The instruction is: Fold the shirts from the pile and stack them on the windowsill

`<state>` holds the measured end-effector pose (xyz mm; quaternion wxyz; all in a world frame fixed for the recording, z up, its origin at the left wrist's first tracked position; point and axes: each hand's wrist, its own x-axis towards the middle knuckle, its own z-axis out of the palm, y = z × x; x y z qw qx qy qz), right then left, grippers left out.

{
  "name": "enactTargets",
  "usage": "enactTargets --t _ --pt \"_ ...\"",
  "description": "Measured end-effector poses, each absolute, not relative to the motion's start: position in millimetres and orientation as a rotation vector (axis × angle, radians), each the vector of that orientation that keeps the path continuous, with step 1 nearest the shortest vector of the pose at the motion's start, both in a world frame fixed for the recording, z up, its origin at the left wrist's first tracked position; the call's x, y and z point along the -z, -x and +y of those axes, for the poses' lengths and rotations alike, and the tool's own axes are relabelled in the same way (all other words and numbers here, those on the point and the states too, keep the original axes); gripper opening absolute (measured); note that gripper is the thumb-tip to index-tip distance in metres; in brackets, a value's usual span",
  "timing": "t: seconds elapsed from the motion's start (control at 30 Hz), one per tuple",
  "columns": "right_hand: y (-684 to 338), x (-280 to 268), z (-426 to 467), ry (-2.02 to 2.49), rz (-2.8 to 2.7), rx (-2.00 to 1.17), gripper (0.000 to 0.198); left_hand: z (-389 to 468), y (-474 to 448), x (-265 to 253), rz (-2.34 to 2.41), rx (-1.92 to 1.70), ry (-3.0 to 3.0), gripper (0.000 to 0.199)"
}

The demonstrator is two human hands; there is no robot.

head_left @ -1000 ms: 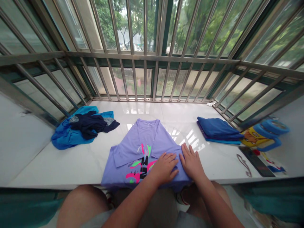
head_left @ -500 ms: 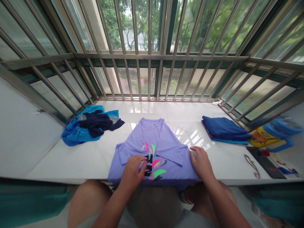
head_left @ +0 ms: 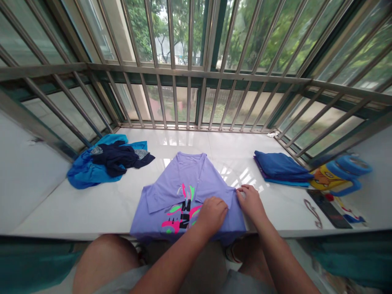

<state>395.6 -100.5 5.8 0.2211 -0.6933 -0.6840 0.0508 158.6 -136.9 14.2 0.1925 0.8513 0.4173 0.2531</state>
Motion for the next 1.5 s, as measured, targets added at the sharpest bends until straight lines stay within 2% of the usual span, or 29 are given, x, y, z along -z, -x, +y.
enactTargets --t 0.17,0.43,0.7,0.97,1.07,1.2,1.3,1.4,1.5 --pt "-389 -8 -102 1.899 -1.905 -0.238 0.056 -140 -147 -11 1.045 -0.987 -2.150 0.013" --pt "-374 1 -94 2.070 -1.692 -0.146 0.036 -141 -151 -5 1.010 -0.887 -2.279 0.012" --pt "-354 -14 -97 2.271 -1.631 -0.002 0.025 -147 -156 2 1.108 -0.691 -2.491 0.023" --pt "-354 -22 -95 2.327 -1.514 0.017 0.024 -156 -150 -7 1.075 -0.691 -2.509 0.023" --pt "-354 -28 -95 2.211 -1.463 0.109 0.025 -167 -114 -16 1.119 -0.890 -2.441 0.023" --pt "-309 -41 -106 1.680 -1.807 0.177 0.021 -165 -11 -25 1.448 -1.113 -2.286 0.031" --pt "-234 -45 -123 1.265 -2.190 -0.049 0.015 -148 81 -27 1.855 -1.082 -2.126 0.029" --pt "-153 -41 -137 1.106 -2.430 -0.197 0.009 -123 149 -22 2.045 -0.950 -1.919 0.031" --pt "-95 -31 -137 1.099 -2.573 -0.237 0.028 -101 178 -15 1.951 -0.836 -1.845 0.037"
